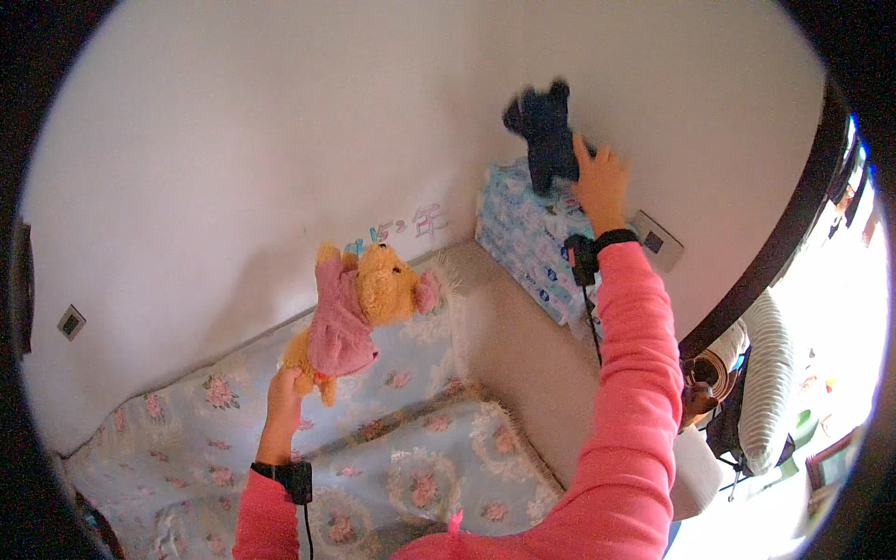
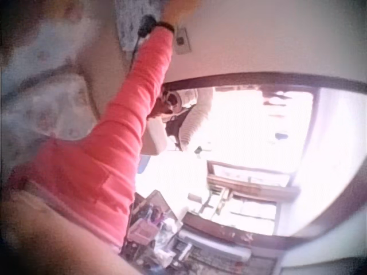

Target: The person spreads a light blue floral bedspread over a sofa, smoothing it out and adjusting the edges. They then use scissors to trim the excess fabric from the corners and sides of the sofa. Finally, the person places a stuffed toy on the sofa and continues to smooth the bedspread.

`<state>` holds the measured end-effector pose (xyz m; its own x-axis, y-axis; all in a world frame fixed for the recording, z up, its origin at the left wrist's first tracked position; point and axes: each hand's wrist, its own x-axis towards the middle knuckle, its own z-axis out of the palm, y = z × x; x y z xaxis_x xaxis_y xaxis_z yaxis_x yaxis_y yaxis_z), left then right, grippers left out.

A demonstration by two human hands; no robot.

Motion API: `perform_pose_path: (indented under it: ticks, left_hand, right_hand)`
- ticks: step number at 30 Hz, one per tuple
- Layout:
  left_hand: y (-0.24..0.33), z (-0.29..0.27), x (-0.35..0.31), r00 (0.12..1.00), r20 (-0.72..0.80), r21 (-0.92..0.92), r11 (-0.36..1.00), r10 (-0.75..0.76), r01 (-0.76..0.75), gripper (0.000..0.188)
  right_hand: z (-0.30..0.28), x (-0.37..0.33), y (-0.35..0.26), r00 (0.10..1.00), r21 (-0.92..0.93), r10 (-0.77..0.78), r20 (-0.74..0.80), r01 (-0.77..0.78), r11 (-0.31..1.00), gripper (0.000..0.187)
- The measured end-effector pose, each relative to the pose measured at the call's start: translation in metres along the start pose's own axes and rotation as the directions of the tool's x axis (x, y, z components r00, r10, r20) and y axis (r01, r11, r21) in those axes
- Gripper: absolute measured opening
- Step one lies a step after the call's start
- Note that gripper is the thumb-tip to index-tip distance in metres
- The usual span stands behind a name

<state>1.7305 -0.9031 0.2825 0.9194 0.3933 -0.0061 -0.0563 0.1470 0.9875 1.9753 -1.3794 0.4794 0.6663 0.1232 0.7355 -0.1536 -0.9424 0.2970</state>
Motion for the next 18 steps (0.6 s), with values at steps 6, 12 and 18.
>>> perform_pose_path:
  ticks: [6, 12, 18]
  left_hand:
    - [-0.006, -0.017, -0.021, 0.954, 0.286, 0.174, 0.974, 0.091, -0.145, 0.027]
    - [0.026, 0.014, -0.047, 0.943, 0.332, -0.137, 0.99, 0.011, 0.036, 0.028]
    - [0.046, 0.059, -0.051, 0.922, 0.382, -0.115, 0.993, 0.064, -0.021, 0.028]
  right_hand:
    - [0.044, -0.015, -0.001, 0.959, 0.335, 0.205, 0.197, -0.263, 0.905, 0.083]
    - [-0.013, -0.075, -0.063, 0.977, 0.719, 0.12, -0.177, 0.045, 0.694, 0.046]
    - [-0.131, -0.235, -0.193, 0.728, 0.565, -0.631, 0.267, -0.649, -0.509, 0.071]
